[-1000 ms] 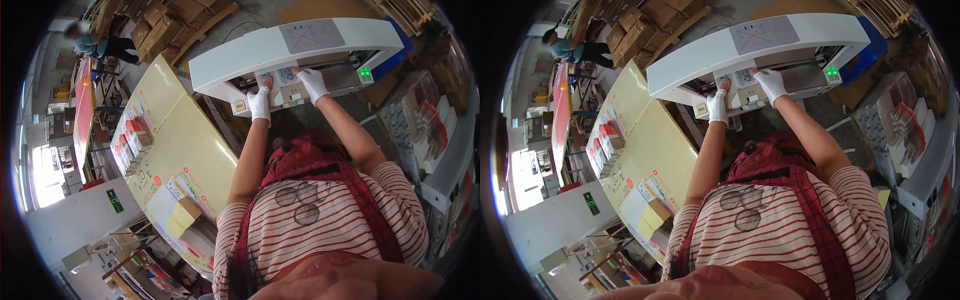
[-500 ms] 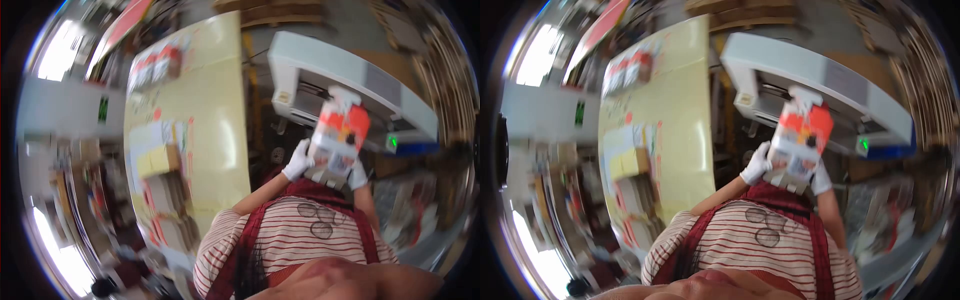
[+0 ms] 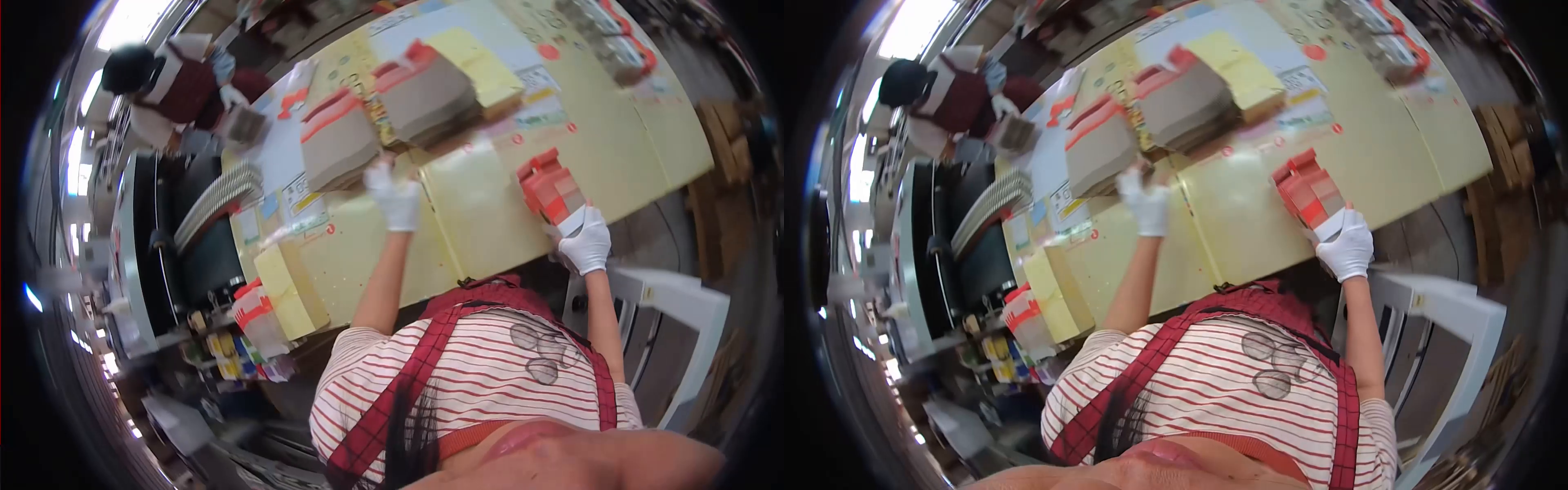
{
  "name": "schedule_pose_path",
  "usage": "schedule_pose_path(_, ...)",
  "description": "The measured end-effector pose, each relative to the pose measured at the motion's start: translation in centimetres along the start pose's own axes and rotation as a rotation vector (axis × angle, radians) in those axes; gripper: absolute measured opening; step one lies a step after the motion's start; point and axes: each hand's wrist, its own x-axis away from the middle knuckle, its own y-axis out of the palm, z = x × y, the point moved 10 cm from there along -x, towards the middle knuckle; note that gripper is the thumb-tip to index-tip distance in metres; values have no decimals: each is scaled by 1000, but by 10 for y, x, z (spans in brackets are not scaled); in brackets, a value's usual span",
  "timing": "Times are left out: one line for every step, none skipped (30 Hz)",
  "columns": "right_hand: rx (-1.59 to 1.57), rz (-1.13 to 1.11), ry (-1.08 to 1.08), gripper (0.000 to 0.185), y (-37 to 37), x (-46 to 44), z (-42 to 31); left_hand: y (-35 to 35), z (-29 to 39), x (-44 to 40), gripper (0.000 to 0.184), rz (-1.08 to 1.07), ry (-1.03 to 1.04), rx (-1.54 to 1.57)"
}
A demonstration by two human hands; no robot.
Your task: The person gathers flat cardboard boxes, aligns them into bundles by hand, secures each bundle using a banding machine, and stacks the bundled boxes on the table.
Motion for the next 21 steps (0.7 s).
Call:
schedule_pose_path(96, -48, -38, 91, 24, -15, -1, -33, -28, -29, 55, 201, -7, -373)
schedule_pose_path(125, -153, -8, 93, 32, -24, -3, -56, -75, -57, 66, 242, -114, -456)
schedule_pose_path(98, -125, -23, 94, 30, -29, -3, -74, -123, -81, 78, 283, -219, -535)
schedule_pose_path(70, -99, -31, 94, 27, -30, 0, -79, -187, -96, 86, 252, -436, -506)
schedule_pose_path(70, -72, -62, 94, 26, -29, 0, -76, -251, -103, 93, 210, -647, -469)
schedule_pose_path(72, -47, -88, 94, 23, -28, 1, -67, -292, -99, 100, 161, -856, -426)
schedule_pose_path(71, -22, -107, 94, 21, -27, -2, -49, -284, -111, 104, 25, -851, -492)
schedule_pose_path(84, -19, -115, 93, 20, -26, -7, -27, -256, -125, 109, -115, -841, -557)
schedule_pose_path(99, -18, -118, 93, 16, -23, -11, -4, -229, -132, 113, -260, -825, -620)
schedule_pose_path(112, -11, -114, 93, 14, -20, -16, 7, -207, -132, 115, -292, -830, -717)
schedule_pose_path(113, -63, -101, 91, 20, -16, -18, 20, -182, -127, 118, -331, -817, -812)
schedule_pose_path(122, -106, -76, 90, 22, -13, -16, 34, -161, -118, 120, -377, -791, -896)
schedule_pose_path(141, -132, -44, 88, 18, -19, -10, 36, -164, -118, 122, -370, -834, -842)
schedule_pose_path(48, -183, -20, 80, 21, -22, -1, 33, -183, -119, 124, -381, -869, -781)
schedule_pose_path(-4, -240, 129, 69, 25, -26, 23, 37, -225, -111, 128, -380, -888, -679)
schedule_pose_path(-161, -180, 207, 67, 9, -35, 29, 41, -245, -113, 131, -407, -832, -625)
schedule_pose_path(-186, -117, 274, 67, 29, -31, 75, 43, -254, -110, 134, -439, -863, -606)
schedule_pose_path(-504, -369, 515, 63, 53, -34, 104, 41, -251, -107, 132, -411, -893, -749)
schedule_pose_path(-950, -334, 742, 57, 71, -26, 124, 38, -232, -109, 126, -397, -943, -823)
schedule_pose_path(-1413, -285, 920, 50, 90, -31, 137, 33, -205, -112, 122, -347, -971, -881)
schedule_pose_path(-1559, -215, 984, 47, 88, -50, 157, 38, -216, -116, 112, -322, -868, -841)
